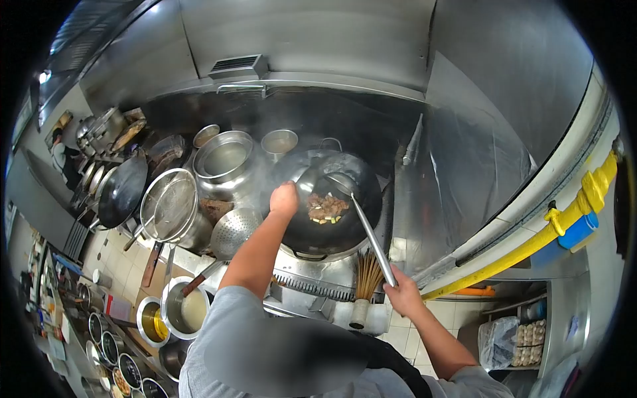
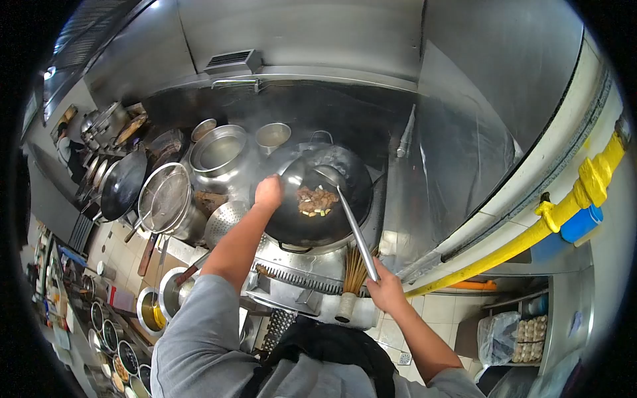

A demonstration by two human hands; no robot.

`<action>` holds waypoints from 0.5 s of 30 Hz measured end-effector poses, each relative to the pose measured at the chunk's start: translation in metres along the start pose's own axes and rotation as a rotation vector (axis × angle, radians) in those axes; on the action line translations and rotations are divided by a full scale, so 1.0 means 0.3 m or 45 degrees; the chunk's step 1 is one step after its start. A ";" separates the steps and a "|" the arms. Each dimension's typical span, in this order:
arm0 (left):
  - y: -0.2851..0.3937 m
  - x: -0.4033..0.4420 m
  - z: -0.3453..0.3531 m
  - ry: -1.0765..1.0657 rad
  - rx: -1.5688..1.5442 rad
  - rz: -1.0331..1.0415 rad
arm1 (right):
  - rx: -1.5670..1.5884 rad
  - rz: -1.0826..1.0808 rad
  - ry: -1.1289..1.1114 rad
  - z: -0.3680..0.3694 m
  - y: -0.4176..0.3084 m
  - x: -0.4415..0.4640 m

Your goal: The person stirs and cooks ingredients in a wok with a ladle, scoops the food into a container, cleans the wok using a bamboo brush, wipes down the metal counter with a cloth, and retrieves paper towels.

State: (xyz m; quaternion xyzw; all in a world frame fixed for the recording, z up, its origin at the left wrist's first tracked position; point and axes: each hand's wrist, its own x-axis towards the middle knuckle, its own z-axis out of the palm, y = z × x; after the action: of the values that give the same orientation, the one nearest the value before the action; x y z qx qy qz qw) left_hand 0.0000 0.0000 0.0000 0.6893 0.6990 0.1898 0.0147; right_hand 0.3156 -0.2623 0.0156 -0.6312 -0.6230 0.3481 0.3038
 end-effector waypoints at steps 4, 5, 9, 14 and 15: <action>-0.033 -0.029 -0.065 0.163 -0.048 -0.069 | -0.041 -0.041 -0.026 -0.003 -0.017 0.074; -0.020 -0.073 -0.067 0.199 -0.069 -0.160 | -0.095 -0.118 0.005 -0.027 -0.006 0.057; -0.061 -0.202 -0.111 0.251 -0.339 -0.375 | -0.075 -0.118 -0.051 -0.016 -0.003 0.044; -0.149 -0.570 -0.185 0.263 -1.447 -0.921 | 0.451 -0.093 -0.250 -0.026 -0.022 -0.052; -0.188 -0.700 -0.182 0.328 -1.659 -0.933 | 0.427 -0.109 -0.302 -0.052 -0.068 -0.099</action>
State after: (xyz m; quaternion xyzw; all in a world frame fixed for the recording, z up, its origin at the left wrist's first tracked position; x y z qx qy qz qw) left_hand -0.0591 -0.2156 -0.0161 0.2371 0.6260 0.6265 0.3993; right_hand 0.3171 -0.2903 0.0429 -0.4993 -0.6141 0.5055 0.3436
